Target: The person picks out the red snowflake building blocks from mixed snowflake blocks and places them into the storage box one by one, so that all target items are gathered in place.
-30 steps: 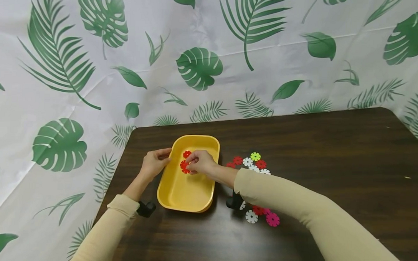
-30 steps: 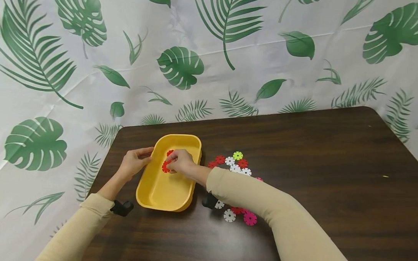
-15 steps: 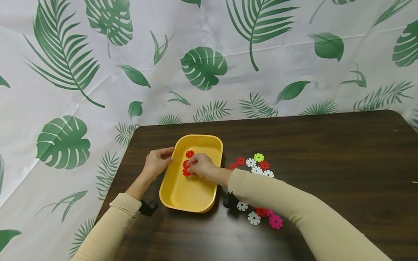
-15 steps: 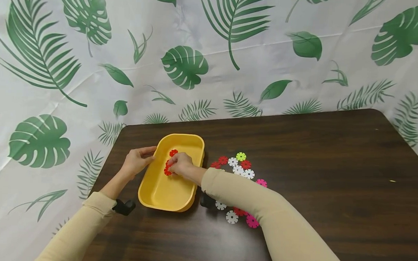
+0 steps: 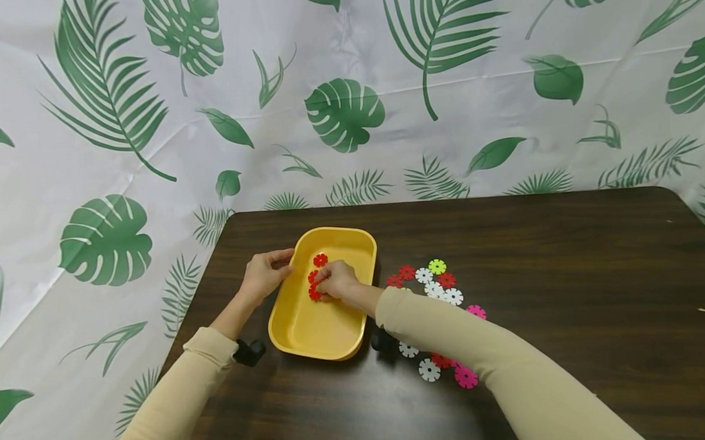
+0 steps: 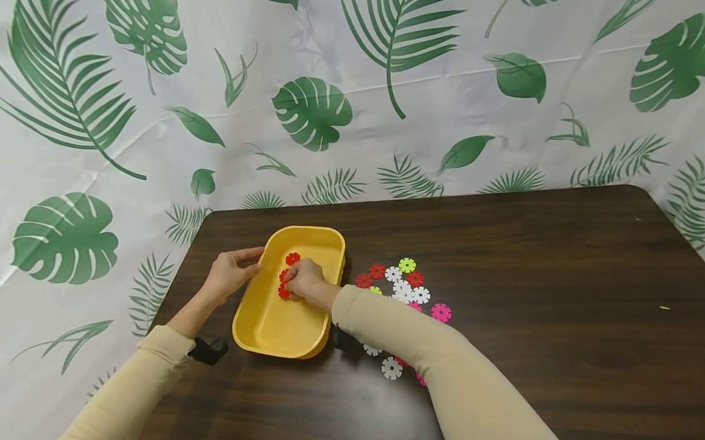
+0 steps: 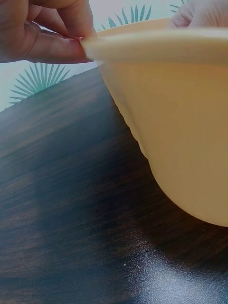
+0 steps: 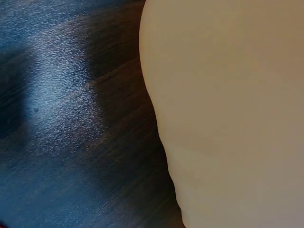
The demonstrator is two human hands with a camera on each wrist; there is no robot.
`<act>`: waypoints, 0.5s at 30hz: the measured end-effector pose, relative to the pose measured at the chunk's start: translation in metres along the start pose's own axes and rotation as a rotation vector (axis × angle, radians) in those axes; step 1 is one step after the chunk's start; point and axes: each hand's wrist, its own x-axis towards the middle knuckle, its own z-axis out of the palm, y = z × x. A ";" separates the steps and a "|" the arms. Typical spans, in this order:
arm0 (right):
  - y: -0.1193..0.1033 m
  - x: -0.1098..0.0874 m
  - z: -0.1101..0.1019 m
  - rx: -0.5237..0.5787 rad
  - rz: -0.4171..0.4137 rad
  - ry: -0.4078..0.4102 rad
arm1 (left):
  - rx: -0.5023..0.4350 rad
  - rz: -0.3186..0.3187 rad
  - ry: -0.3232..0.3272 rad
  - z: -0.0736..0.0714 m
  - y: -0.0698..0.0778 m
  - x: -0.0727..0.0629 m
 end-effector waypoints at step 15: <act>0.000 0.004 0.009 -0.099 -0.050 0.042 | 0.002 0.006 -0.009 -0.001 0.000 -0.002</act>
